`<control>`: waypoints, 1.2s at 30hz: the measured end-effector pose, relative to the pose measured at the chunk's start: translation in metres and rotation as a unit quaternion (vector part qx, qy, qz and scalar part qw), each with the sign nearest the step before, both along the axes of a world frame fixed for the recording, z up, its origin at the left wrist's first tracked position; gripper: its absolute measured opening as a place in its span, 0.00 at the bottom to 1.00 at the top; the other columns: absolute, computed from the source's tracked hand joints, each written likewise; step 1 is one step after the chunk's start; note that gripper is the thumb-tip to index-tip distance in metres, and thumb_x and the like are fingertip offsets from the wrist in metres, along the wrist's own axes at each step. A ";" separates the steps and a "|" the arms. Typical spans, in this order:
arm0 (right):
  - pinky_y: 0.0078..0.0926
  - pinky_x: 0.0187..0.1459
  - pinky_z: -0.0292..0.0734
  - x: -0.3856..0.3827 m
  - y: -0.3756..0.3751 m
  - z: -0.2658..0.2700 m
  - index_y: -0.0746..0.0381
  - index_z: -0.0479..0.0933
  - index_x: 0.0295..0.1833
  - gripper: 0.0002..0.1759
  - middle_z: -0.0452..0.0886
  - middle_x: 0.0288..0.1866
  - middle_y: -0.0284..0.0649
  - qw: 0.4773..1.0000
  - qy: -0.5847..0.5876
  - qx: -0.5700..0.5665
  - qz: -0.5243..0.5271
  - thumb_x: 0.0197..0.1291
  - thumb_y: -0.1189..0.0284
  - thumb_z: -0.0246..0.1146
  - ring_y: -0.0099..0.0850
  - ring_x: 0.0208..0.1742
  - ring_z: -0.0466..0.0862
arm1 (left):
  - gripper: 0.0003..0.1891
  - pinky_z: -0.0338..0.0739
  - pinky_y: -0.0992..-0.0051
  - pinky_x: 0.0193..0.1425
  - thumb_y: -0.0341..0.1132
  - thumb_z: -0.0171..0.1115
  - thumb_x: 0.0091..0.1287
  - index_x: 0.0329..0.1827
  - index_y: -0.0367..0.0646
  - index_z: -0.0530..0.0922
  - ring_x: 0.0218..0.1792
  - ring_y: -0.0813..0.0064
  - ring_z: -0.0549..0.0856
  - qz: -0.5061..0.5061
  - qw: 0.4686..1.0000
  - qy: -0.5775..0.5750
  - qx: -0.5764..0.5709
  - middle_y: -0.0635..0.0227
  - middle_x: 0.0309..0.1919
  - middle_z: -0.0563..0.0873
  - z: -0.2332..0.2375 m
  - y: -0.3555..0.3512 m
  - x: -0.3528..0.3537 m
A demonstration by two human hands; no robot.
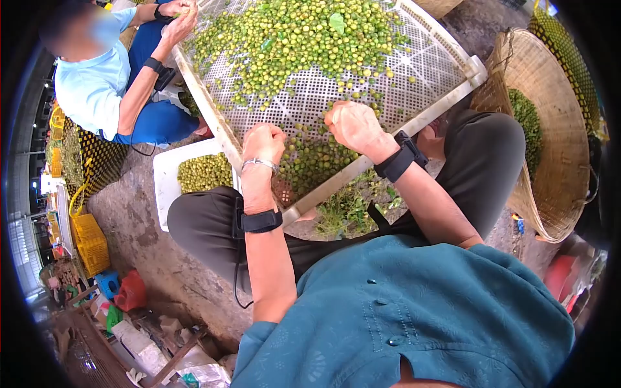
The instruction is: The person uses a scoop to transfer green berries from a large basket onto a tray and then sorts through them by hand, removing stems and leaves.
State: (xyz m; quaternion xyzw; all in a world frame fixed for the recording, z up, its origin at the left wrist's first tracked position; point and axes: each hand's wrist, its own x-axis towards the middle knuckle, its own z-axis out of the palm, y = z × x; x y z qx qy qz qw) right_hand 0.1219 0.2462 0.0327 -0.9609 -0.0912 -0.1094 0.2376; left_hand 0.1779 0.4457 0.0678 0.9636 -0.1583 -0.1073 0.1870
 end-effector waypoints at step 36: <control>0.22 0.27 0.70 -0.023 -0.024 0.067 0.66 0.73 0.27 0.03 0.77 0.23 0.39 0.892 0.204 0.388 0.111 0.43 0.78 0.58 0.25 0.23 0.75 | 0.10 0.77 0.77 0.34 0.33 0.66 0.46 0.32 0.40 0.84 0.25 0.75 0.84 -0.036 0.998 0.042 -0.023 0.62 0.23 0.85 0.029 -0.017 -0.020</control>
